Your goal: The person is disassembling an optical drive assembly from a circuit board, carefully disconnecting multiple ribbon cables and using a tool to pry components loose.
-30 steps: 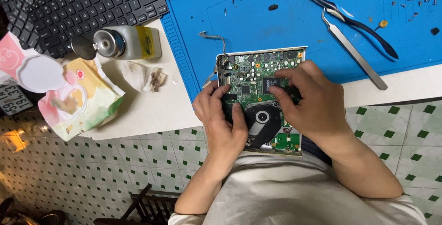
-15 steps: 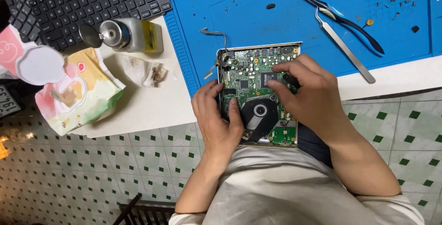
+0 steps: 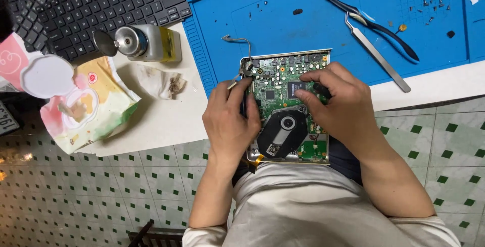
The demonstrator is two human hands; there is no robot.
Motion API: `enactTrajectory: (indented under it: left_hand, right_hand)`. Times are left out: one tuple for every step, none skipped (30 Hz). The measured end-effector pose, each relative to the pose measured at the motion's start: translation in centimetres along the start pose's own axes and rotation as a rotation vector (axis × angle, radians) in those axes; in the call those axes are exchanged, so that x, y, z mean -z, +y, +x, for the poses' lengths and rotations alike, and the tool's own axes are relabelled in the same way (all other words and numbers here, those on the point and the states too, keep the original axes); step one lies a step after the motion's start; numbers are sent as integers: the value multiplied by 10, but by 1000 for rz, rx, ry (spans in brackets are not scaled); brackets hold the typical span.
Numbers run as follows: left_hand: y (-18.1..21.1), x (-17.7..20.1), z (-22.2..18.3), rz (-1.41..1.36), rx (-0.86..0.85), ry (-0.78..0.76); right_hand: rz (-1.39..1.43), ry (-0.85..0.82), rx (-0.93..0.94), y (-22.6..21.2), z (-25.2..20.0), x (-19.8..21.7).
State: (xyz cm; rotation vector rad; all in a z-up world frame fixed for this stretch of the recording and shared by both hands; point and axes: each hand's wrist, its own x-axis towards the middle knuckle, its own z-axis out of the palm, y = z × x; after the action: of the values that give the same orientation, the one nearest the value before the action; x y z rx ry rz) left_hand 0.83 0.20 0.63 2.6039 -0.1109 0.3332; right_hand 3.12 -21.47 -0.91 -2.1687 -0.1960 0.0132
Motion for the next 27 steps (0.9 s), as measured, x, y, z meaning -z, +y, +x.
enactTrajectory:
  left_hand:
    - [-2, 1, 2, 30, -20, -11]
    - [-3, 1, 5, 59, -40, -23]
    - [-7, 1, 6, 60, -40, -24]
    - [-10, 1, 7, 109, -94, -27]
    - [-14, 1, 8, 158, -150, -28]
    - [-15, 3, 10, 158, -151, -29]
    - [-16, 4, 11, 185, -201, -36]
    - [-18, 6, 12, 212, -252, -42]
    - [-19, 5, 12, 212, -255, -44]
    - [-20, 5, 11, 206, -287, -27]
    - [-21, 5, 11, 200, -319, -10]
    - [-24, 2, 10, 201, -322, -12]
    - [-27, -1, 10, 193, -341, 28]
    - [-30, -4, 10, 185, -360, 68]
    - [-34, -9, 8, 185, -362, 66]
    - [-38, -14, 7, 165, -376, 116]
    - [-43, -20, 6, 144, -389, 167]
    - [-46, -22, 5, 144, -391, 166]
    - [-49, -25, 5, 114, -393, 215]
    - [-53, -28, 5, 85, -395, 265]
    - [-48, -23, 12, 85, -395, 263]
    - [-44, -18, 19, -45, -411, 329]
    - [-40, -13, 26, -175, -425, 394]
    - [-41, -8, 27, -174, -425, 393]
    - [-42, -3, 28, -204, -446, 434]
    - [-43, 2, 29, -233, -468, 475]
    - [-45, 5, 25, -231, -465, 471]
  right_hand:
    - [13, 1, -2, 0, 0, 0]
    - [25, 3, -4, -1, 0, 0]
    - [26, 3, -5, -1, -1, 1]
    - [26, -4, -18, 0, -1, 1]
    - [26, -10, -30, 0, -1, 1]
    - [27, -9, -30, -1, -1, 1]
    - [18, -6, -32, -1, -1, 1]
    - [8, -4, -33, -1, -1, 1]
    - [10, -1, -35, -1, -1, 2]
    - [21, -2, -40, -1, -1, 2]
    - [33, -4, -45, -1, 0, 2]
    - [34, -2, -46, -1, 0, 2]
    - [26, -9, -45, -1, 0, 3]
    - [18, -16, -44, -1, 0, 3]
    - [19, -13, -46, 0, -1, 3]
    - [13, -12, -44, 2, -1, 3]
    - [6, -11, -42, 3, -2, 2]
    - [6, -9, -43, 1, -2, 3]
    - [23, -10, -42, -1, -1, 4]
    - [40, -12, -41, -3, -1, 5]
    - [41, -12, -42, -3, -1, 5]
    - [35, -16, -44, -3, -1, 5]
    - [30, -21, -45, -3, 0, 5]
    - [31, -21, -46, -4, 1, 6]
    - [30, -31, -41, -4, 1, 7]
    - [28, -41, -36, -5, 2, 8]
    - [30, -44, -39, -3, 1, 7]
